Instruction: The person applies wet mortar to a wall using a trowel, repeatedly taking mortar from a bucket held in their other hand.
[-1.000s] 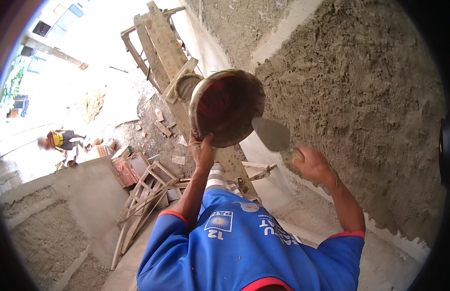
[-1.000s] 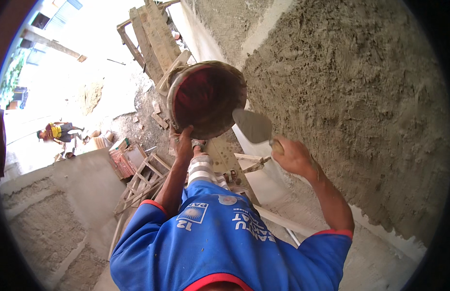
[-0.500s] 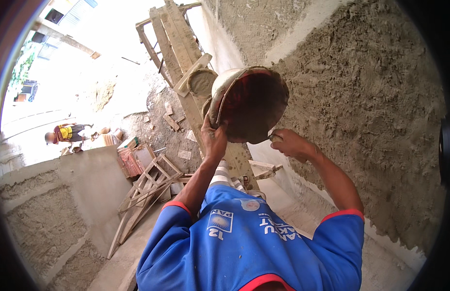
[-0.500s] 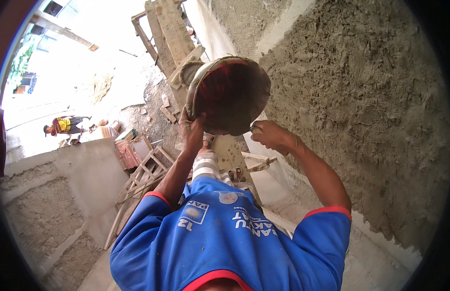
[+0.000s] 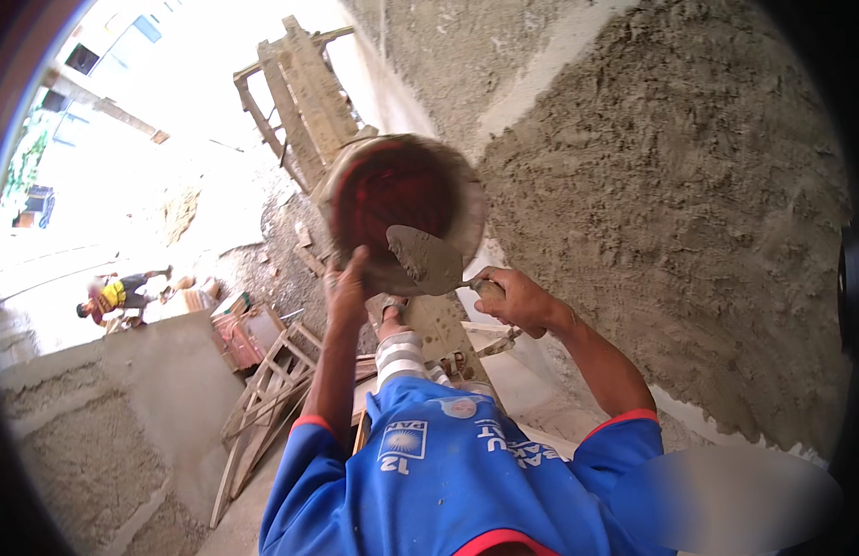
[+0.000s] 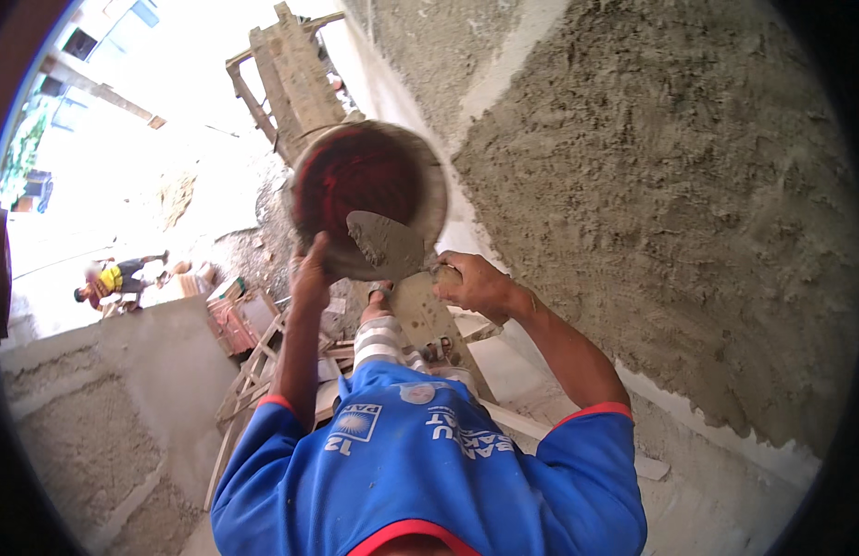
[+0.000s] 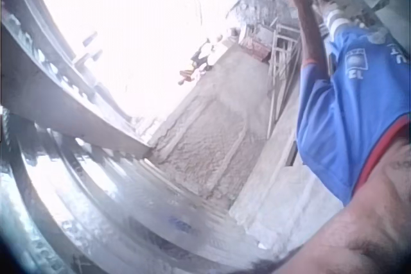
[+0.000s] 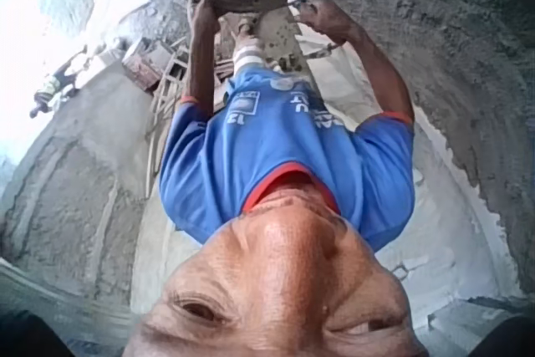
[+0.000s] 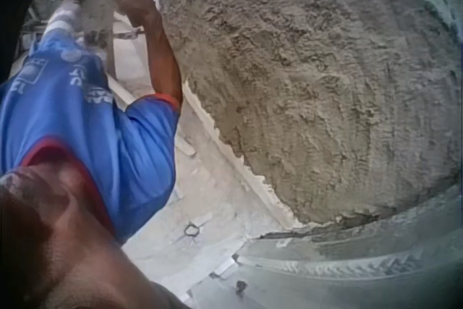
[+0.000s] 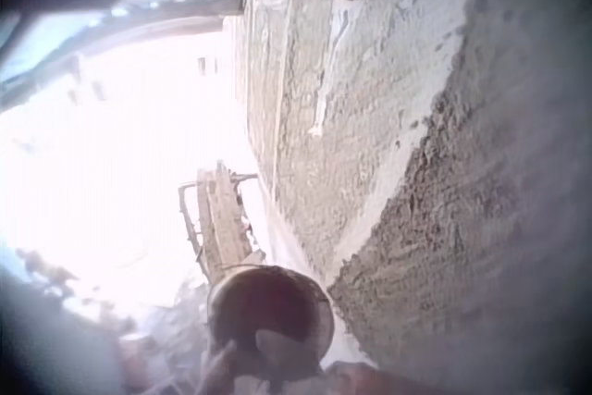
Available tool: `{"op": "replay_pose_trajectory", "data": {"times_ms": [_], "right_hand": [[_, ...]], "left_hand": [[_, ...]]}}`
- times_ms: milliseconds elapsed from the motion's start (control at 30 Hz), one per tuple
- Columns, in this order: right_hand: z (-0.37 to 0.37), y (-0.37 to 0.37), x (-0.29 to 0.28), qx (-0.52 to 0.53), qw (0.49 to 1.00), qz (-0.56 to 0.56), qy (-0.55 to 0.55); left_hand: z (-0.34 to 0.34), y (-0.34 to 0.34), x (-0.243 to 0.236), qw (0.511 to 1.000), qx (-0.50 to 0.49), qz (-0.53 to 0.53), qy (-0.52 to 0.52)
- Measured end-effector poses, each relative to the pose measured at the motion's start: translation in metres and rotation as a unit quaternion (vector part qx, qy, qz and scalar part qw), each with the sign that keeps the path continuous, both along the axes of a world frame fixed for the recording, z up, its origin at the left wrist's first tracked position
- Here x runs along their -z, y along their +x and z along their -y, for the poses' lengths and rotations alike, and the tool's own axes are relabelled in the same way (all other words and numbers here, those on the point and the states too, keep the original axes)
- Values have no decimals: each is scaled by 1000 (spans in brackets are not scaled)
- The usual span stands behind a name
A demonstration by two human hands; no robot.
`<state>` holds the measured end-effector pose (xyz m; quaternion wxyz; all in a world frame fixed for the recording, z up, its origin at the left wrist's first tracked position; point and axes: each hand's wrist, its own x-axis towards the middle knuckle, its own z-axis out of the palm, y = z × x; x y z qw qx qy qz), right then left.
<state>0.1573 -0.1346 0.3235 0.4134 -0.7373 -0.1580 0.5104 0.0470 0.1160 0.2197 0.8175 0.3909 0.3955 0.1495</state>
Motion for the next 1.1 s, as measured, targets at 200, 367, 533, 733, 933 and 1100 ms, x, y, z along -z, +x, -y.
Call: {"op": "replay_pose_trajectory", "data": {"times_ms": [200, 367, 533, 733, 933, 1100], "right_hand": [[4, 27, -66, -86, 962, 253, -46], [-19, 36, -120, -250, 962, 85, 63], [7, 75, -64, -108, 991, -54, 61], [81, 175, -95, 289, 917, 267, -71], [55, 119, -37, 218, 948, 192, -128], [49, 64, 58, 148, 956, 67, -243]], "left_hand": [[-54, -48, 62, 994, -39, -84, 52], [-91, -87, 95, 938, -7, -224, 265], [-99, -82, 61, 878, -8, -292, 379], [-121, -94, 107, 822, 34, -268, 502], [-93, -34, 107, 978, -42, -132, 159], [-68, -12, 166, 986, -51, -161, 13]]}}
